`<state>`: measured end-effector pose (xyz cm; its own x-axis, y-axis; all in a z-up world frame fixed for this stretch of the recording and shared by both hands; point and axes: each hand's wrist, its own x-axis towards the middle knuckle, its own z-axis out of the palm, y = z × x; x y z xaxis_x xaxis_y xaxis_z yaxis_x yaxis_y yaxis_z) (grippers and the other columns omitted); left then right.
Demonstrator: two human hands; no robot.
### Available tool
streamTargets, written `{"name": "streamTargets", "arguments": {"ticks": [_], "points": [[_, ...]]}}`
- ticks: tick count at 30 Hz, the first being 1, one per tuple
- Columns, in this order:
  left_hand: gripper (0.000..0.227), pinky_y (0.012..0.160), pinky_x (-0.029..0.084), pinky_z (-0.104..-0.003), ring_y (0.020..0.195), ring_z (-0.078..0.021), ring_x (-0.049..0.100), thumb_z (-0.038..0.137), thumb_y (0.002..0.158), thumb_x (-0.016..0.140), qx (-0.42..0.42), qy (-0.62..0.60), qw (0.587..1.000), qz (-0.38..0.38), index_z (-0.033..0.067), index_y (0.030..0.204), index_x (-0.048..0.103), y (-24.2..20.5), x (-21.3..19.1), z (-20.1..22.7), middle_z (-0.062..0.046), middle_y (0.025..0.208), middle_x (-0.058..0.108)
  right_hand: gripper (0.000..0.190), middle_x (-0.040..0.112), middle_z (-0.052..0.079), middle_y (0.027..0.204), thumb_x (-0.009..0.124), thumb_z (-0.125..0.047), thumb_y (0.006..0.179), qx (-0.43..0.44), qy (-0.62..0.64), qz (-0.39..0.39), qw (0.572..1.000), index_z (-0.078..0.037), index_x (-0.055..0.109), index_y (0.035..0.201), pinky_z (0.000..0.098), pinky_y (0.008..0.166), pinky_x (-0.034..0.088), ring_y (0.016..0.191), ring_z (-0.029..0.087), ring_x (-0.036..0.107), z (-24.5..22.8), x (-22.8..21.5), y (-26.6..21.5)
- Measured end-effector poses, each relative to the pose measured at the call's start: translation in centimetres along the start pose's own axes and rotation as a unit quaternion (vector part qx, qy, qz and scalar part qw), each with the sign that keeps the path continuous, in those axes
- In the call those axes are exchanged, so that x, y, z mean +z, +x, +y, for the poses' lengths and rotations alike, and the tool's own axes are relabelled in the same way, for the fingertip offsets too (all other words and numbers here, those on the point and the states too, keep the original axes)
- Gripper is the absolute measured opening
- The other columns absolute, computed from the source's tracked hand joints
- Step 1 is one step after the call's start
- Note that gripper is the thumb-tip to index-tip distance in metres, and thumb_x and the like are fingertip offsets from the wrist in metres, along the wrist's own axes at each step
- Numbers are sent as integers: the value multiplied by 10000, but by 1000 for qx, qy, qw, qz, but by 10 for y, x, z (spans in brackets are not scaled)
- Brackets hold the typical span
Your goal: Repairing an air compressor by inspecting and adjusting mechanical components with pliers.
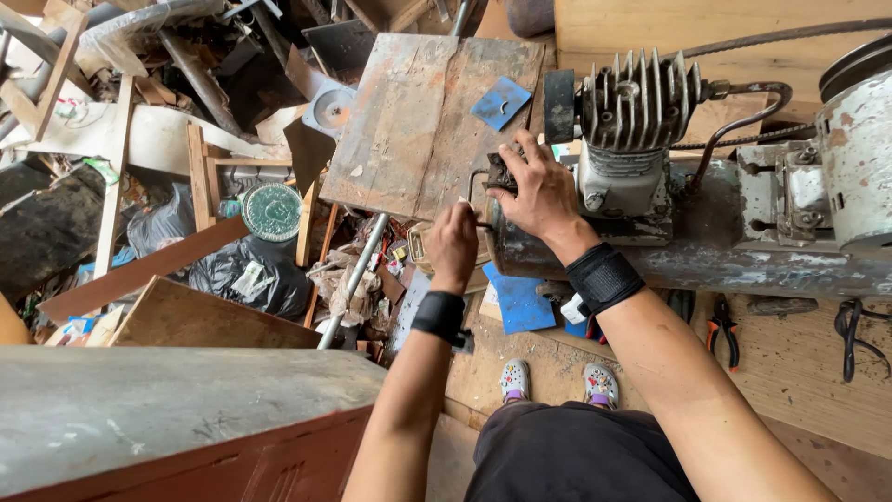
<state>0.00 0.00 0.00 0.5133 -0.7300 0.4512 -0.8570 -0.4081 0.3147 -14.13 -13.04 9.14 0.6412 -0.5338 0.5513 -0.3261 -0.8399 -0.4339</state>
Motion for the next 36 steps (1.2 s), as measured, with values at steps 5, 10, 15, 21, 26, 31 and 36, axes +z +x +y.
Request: {"name": "streamTargets", "arguments": {"ticks": [5, 10, 15, 21, 26, 31, 36], "points": [[167, 939, 545, -404, 1104, -320, 684, 189, 927, 724, 67, -147, 981, 108, 25, 959, 729, -15, -16, 15, -123, 1171, 744, 699, 526, 185, 1390, 902, -367, 762, -15, -12, 18, 1000, 26, 666, 1289, 409, 851, 607, 1162, 364, 627, 3, 2, -2], [167, 1015, 547, -391, 1265, -294, 659, 160, 982, 731, -16, -219, 972, 81, 17, 896, 737, -6, -4, 7, -93, 1219, 735, 695, 529, 195, 1366, 908, -363, 772, -6, 7, -7, 1000, 37, 662, 1286, 425, 826, 605, 1102, 357, 628, -3, 0, 0], [193, 884, 542, -403, 1035, -312, 644, 128, 799, 829, -150, -213, 965, -1, -16, 878, 728, 7, -10, 17, -195, 1114, 675, 686, 529, 195, 1365, 908, -354, 762, -11, 3, 11, 1000, 29, 666, 1276, 434, 842, 604, 1130, 363, 620, -2, -1, 0], [523, 918, 517, -481, 1026, -372, 667, 324, 943, 702, -287, -141, 933, -163, -73, 1230, 518, 25, -7, 13, -293, 1112, 677, 694, 525, 198, 1376, 905, -354, 774, -4, 6, -5, 1000, 38, 659, 1292, 433, 873, 600, 1175, 376, 609, 1, 4, 0], [458, 850, 573, -497, 923, -382, 728, 339, 1000, 530, -282, -126, 923, -231, -71, 1202, 499, 37, 38, 2, -290, 1029, 716, 709, 520, 200, 1384, 908, -363, 771, -10, 7, -2, 1000, 44, 660, 1296, 439, 895, 594, 1193, 373, 598, 2, 5, -2], [490, 858, 549, -504, 963, -444, 702, 320, 956, 581, -204, -42, 946, -249, -99, 1172, 446, 42, 46, 1, -330, 983, 696, 716, 525, 175, 1366, 910, -373, 770, -1, 10, -5, 1000, 47, 661, 1294, 426, 905, 591, 1190, 356, 597, -2, 2, 0], [362, 843, 524, -554, 970, -455, 699, 344, 1015, 511, -157, -32, 957, -242, -1, 1113, 562, 48, 43, -10, -280, 1001, 719, 711, 531, 157, 1335, 906, -369, 765, 0, 3, -1, 1000, 27, 661, 1303, 420, 905, 589, 1141, 336, 614, -5, -3, 2]]}}
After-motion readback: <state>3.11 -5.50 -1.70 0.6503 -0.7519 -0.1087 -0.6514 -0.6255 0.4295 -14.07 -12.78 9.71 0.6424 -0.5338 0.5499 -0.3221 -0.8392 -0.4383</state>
